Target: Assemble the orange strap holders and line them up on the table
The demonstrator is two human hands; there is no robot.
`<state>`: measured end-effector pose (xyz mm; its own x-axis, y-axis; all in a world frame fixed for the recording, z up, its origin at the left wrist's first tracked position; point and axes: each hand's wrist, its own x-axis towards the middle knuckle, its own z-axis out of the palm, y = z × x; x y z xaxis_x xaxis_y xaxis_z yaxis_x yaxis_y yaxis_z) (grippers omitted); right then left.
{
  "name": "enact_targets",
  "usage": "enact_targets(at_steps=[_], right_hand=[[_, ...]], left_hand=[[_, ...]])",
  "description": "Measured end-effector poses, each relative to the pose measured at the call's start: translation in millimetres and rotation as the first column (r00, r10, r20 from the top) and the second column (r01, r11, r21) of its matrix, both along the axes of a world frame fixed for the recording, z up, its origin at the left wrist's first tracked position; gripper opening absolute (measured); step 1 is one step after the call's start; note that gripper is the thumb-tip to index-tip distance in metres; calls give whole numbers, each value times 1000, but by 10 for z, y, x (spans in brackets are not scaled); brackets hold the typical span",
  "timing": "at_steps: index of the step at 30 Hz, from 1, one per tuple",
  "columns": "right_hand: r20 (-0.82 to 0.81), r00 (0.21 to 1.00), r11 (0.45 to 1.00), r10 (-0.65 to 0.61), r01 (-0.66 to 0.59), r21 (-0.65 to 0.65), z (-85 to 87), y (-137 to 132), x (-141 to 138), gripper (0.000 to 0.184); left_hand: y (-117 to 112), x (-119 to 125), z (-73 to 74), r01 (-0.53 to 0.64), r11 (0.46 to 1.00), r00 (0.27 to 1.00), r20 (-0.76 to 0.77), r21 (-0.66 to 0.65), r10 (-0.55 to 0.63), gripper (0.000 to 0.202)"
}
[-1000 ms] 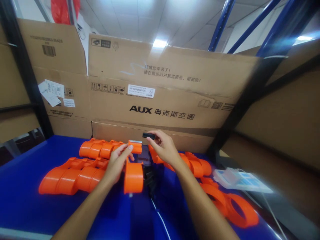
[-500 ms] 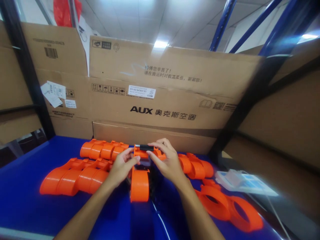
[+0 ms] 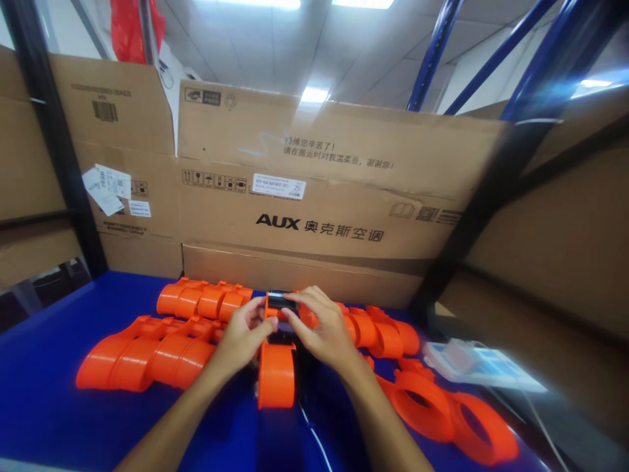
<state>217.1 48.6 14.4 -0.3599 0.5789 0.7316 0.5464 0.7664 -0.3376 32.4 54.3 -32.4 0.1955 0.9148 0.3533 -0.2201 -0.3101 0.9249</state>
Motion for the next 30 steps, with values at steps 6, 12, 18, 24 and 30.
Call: enact_targets(at_steps=[6,12,18,24,30], right_hand=[[66,998,999,-3,5,-37,35,-74,-11,43],[24,985,976,-171,173,-134,-30,61,26,24],[465,847,870,-259,414,-269,-141,63,-162,25],[750,658,856,-66,424,-297,-74,-28,-364,37],[789,615,845,-2,422,-328,-25,21,-370,39]], left_hand=[[-17,-17,16,-5,999,1000,10,-52,6,29],[100,-131,7,-107,982,986,110,-153,125,11],[203,-278,-1,-208,951,943,211,-231,257,21],[201,-311,7,-197,945,934,243,-263,263,22],[189,-295,6,-201,956,951,193,-214,243,21]])
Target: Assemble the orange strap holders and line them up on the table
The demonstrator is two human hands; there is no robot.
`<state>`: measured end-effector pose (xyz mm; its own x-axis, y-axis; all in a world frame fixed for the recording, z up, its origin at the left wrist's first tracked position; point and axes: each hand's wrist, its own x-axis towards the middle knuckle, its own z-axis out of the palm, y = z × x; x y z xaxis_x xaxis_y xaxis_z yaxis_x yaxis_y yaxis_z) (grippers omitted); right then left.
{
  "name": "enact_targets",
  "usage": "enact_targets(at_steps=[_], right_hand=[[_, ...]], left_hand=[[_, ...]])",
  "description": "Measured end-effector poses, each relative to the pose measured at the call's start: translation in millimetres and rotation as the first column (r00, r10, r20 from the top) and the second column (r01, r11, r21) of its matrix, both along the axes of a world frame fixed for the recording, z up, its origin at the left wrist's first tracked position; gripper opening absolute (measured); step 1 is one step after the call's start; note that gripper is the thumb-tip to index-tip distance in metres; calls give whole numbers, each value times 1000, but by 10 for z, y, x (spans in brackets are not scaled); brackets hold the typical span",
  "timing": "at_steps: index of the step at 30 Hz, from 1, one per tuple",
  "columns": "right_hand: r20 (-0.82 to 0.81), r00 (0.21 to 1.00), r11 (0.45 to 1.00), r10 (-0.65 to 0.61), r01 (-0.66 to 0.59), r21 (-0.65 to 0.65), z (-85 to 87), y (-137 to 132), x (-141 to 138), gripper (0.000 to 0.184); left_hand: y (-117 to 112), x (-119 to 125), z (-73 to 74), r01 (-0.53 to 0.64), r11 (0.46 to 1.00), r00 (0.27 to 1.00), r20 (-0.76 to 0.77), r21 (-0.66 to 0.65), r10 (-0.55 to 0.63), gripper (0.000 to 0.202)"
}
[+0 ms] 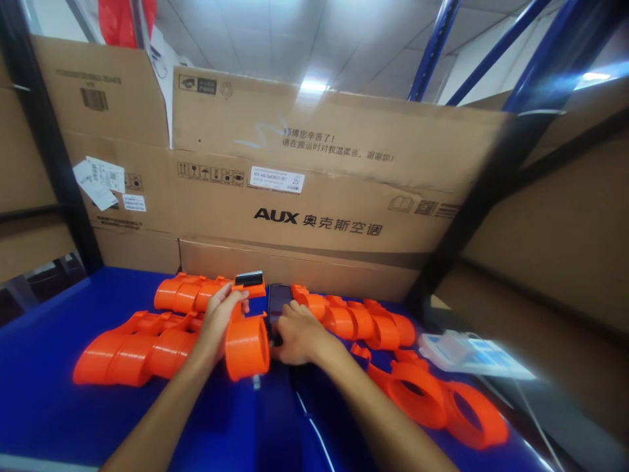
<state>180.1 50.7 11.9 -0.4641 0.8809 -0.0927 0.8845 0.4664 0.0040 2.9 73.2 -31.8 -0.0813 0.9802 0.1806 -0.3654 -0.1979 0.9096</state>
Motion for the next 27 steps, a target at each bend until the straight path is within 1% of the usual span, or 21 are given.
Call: enact_targets(at_steps=[7,11,15,17,21,24,27], right_hand=[[-29,999,1000,-26,26,4,-12,63,177,42],[-49,999,1000,-20,21,20,-43,145,210,44],[-58,997,996,43,-38,82,-85,333,167,36],[-41,997,994,70,-66,85,-104,435,124,31],[-7,992,991,127,-126,37,-122,576,25,25],[20,985,985,170,-170,-15,-132,628,-50,27],[51,982,982,184,-181,-56,-148,652,-111,27]], left_hand=[[21,-8,-13,-6,1000,1000,-16,21,7,22],[46,-2,-36,-12,1000,1000,-12,26,13,19],[28,13,-13,-5,999,1000,-29,34,6,18],[2,21,13,-6,999,998,-58,44,9,19],[-54,41,63,2,999,995,-103,44,3,20],[-83,57,86,19,998,994,-111,54,-13,21],[-97,68,92,41,997,994,-102,60,-34,20]])
